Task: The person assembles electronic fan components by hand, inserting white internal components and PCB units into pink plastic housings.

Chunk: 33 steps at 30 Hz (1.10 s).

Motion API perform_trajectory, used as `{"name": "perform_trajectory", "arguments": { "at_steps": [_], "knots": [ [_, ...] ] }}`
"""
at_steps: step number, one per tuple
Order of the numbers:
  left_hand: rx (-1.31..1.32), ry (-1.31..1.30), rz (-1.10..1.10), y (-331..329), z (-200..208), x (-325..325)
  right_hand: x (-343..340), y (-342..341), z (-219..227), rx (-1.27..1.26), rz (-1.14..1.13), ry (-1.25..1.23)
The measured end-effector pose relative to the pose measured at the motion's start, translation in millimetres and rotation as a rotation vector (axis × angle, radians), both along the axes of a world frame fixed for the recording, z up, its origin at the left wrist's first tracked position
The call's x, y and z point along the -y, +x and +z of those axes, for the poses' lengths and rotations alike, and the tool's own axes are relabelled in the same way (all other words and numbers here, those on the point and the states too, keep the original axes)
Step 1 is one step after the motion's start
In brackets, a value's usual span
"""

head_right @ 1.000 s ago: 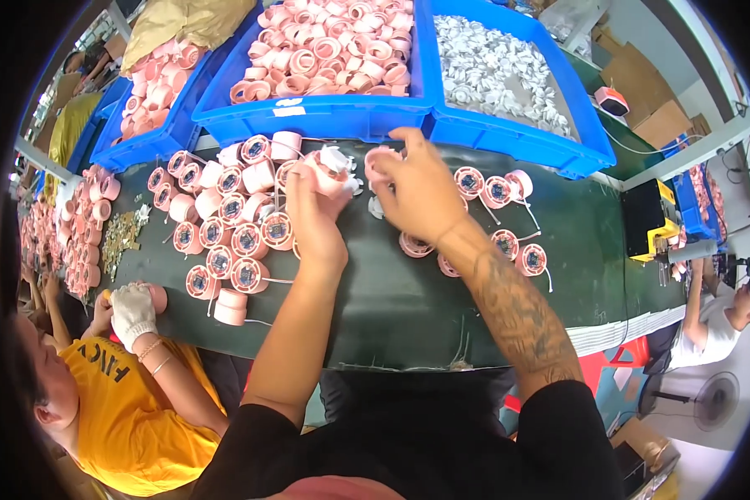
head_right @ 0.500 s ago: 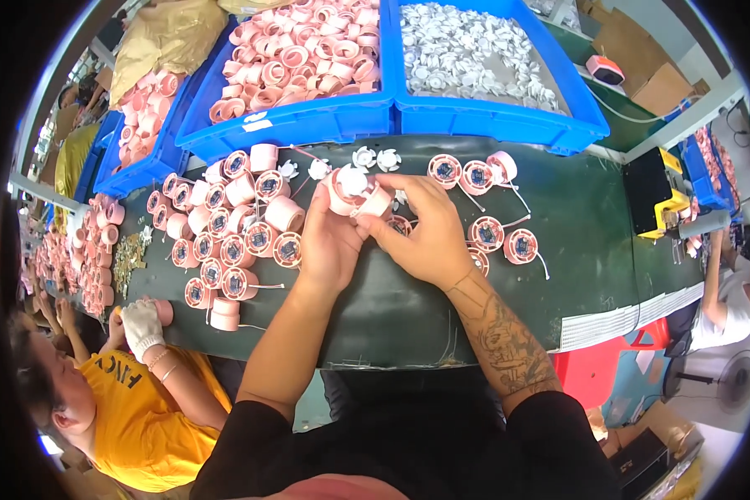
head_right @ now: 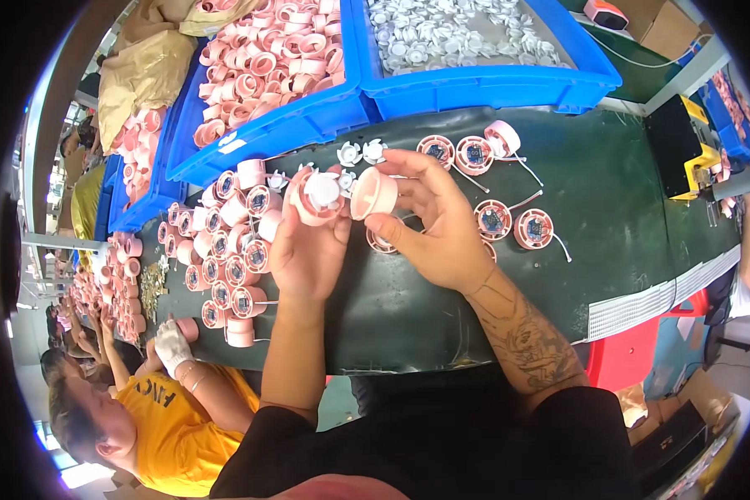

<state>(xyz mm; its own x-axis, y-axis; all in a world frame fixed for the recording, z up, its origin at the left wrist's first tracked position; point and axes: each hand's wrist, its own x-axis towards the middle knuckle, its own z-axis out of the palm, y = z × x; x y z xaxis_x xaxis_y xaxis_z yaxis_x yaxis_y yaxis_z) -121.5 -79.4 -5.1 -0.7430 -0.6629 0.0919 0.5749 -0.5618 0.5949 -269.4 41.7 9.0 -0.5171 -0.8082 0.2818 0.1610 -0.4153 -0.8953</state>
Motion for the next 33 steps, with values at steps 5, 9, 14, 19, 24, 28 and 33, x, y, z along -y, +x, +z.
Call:
{"name": "perform_trajectory", "arguments": {
  "at_steps": [5,9,14,19,24,28,33],
  "knots": [
    [-0.023,-0.017,0.008,5,-1,2,-4,-7,0,0.087,0.125,0.069],
    [0.071,-0.076,0.074,2,2,-3,-8,-15,1,0.162,0.213,0.143],
    [0.066,-0.096,0.047,4,-3,1,-10,-17,7,0.159,0.269,0.128],
    [0.023,-0.058,-0.012,6,-1,4,-11,-20,8,0.197,0.294,0.108],
    [0.129,-0.258,0.014,4,-1,2,-13,-25,8,0.192,0.285,0.150],
    [0.243,-0.539,0.037,1,-4,0,-12,-21,3,0.212,0.283,0.192],
    [0.419,-0.663,0.037,2,4,-9,-7,-20,-13,-0.050,0.157,0.151]
  ]
}}
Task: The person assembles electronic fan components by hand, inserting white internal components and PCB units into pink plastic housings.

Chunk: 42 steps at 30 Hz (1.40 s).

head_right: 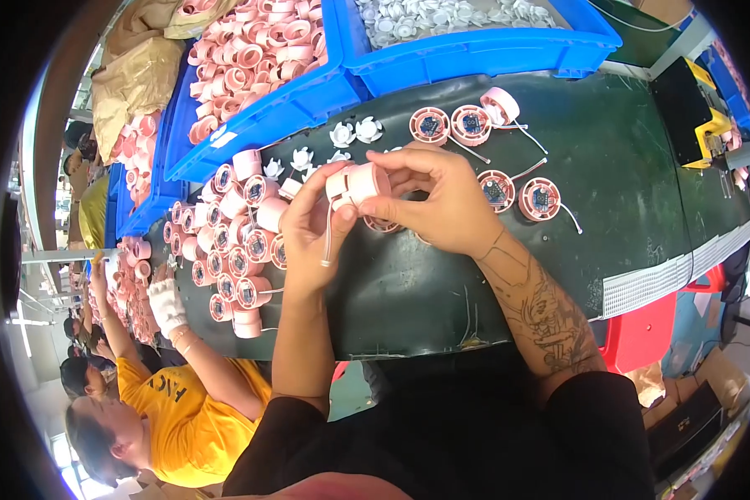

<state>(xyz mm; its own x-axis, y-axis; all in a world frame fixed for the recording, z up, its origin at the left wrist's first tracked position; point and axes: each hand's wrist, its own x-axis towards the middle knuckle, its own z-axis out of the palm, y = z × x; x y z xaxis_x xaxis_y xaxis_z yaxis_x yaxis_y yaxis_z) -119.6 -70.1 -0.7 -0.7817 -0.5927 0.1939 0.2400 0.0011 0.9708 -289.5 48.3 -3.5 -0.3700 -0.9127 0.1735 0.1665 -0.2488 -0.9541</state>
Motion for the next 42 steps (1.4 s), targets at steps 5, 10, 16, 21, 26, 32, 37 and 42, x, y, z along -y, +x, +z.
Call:
{"name": "perform_trajectory", "arguments": {
  "at_steps": [5,10,16,21,26,32,37,42],
  "knots": [
    [-0.009,-0.082,-0.048,5,-1,6,0,4,-4,0.020,-0.019,-0.077],
    [0.013,-0.111,-0.067,12,7,8,1,7,-6,-0.049,0.012,-0.093],
    [-0.055,-0.073,-0.067,8,6,6,-2,3,6,-0.073,0.034,-0.044],
    [-0.071,-0.157,-0.029,5,0,9,1,11,4,-0.182,-0.047,-0.129],
    [-0.076,-0.094,0.048,0,-17,9,2,1,7,-0.671,-0.155,-0.020],
    [0.185,-0.458,0.821,82,41,48,11,2,37,-0.729,-0.316,0.180],
    [0.715,-0.649,1.169,178,33,110,95,44,44,-1.125,0.085,0.179],
    [0.626,-0.834,1.193,151,23,103,157,39,3,-1.547,0.206,0.102]
  ]
}}
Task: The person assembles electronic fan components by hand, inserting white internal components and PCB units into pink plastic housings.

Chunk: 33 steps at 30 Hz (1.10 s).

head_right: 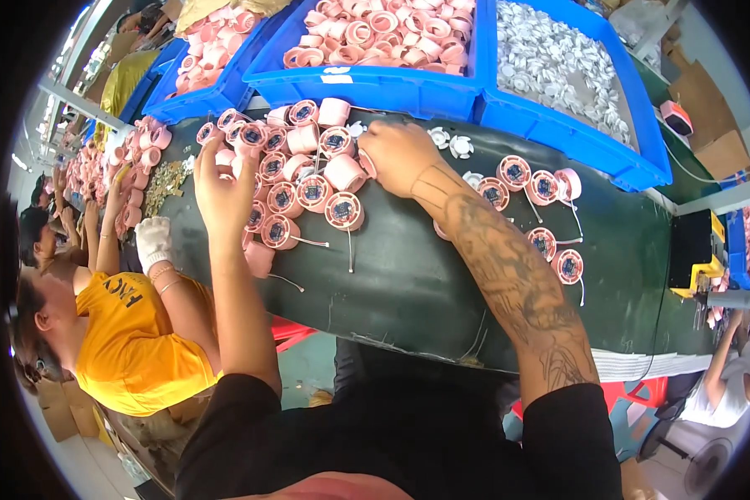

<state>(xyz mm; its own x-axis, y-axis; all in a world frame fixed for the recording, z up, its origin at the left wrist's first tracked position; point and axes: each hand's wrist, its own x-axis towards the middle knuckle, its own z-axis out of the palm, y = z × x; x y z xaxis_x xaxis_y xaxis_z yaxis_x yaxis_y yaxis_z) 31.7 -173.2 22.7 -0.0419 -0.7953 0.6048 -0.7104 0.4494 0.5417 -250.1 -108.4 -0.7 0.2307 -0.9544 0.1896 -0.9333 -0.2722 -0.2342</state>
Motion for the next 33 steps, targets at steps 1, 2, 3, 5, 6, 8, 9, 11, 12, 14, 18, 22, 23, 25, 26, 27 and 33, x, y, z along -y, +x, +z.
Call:
{"name": "perform_trajectory", "arguments": {
  "at_steps": [1,2,3,5,6,8,9,11,12,14,18,22,23,25,26,27,33],
  "knots": [
    [-0.023,-0.089,-0.138,-12,-4,-9,4,-8,-10,-0.009,0.001,0.007],
    [-0.172,0.085,-0.212,-26,6,-35,0,-7,-6,0.052,0.010,-0.135],
    [-0.172,0.044,-0.343,-31,3,-50,-1,-9,0,0.183,-0.021,-0.157],
    [-0.107,0.172,-0.648,-51,2,-87,-28,-26,26,0.460,-0.084,-0.187],
    [-0.068,0.354,-0.768,-68,13,-108,-44,-40,36,0.564,-0.140,-0.217],
    [0.095,0.336,-0.885,-95,0,-126,-73,-64,43,0.788,-0.251,-0.211],
    [0.169,0.287,-0.878,-112,-4,-132,-88,-75,40,0.955,-0.231,-0.302],
    [0.295,0.218,-0.866,-133,-8,-134,-118,-77,47,1.135,-0.357,-0.281],
    [0.300,0.206,-0.861,-141,-11,-131,-127,-76,45,1.204,-0.380,-0.287],
    [0.408,0.225,-0.879,-154,-20,-128,-141,-78,34,1.242,-0.386,-0.307],
    [0.247,0.377,-0.834,-135,-8,-123,-166,-79,25,1.411,-0.297,-0.280],
    [-0.338,0.804,-0.797,-120,19,-107,-172,-71,24,1.474,-0.194,-0.225],
    [-0.581,0.819,-0.868,-124,14,-99,-171,-68,25,1.484,-0.172,-0.210],
    [-0.907,0.956,-1.075,-135,5,-84,-169,-59,23,1.640,-0.132,-0.144],
    [-1.070,1.015,-1.176,-148,2,-84,-168,-59,18,1.677,-0.102,-0.153],
    [-1.197,1.069,-1.212,-158,-5,-85,-170,-59,18,1.710,-0.115,-0.118],
    [-1.414,1.329,-1.472,-165,-46,-81,-171,-57,17,1.682,-0.150,0.028]
  ]
}}
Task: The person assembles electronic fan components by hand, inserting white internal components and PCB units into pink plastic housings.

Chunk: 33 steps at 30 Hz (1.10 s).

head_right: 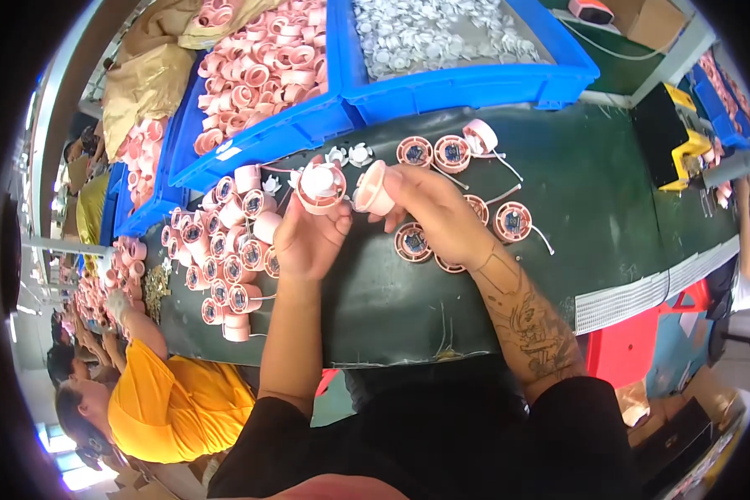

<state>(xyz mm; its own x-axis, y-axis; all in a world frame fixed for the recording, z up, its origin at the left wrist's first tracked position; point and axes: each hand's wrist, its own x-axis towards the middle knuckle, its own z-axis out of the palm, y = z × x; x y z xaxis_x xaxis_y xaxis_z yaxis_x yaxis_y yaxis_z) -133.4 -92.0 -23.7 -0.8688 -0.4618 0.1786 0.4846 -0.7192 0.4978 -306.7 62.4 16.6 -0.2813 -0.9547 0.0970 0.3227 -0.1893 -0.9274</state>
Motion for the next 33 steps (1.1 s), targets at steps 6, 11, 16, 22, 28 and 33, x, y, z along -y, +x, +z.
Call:
{"name": "perform_trajectory", "arguments": {
  "at_steps": [6,11,16,22,28,33],
  "knots": [
    [0.143,-0.135,0.100,-5,4,-16,2,2,-12,-0.088,-0.040,0.186],
    [0.188,-0.257,0.161,-1,4,-14,0,1,-4,-0.156,-0.086,0.233],
    [0.137,-0.207,0.121,-4,6,-17,0,0,-10,-0.139,-0.092,0.213],
    [0.151,-0.232,0.105,-4,8,-18,-1,1,-6,-0.172,-0.119,0.192],
    [0.236,-0.463,0.150,-2,8,-17,-1,5,0,-0.343,-0.121,0.182],
    [0.338,-0.692,0.181,-1,19,-28,2,7,-6,-0.643,-0.314,0.067]
  ]
}}
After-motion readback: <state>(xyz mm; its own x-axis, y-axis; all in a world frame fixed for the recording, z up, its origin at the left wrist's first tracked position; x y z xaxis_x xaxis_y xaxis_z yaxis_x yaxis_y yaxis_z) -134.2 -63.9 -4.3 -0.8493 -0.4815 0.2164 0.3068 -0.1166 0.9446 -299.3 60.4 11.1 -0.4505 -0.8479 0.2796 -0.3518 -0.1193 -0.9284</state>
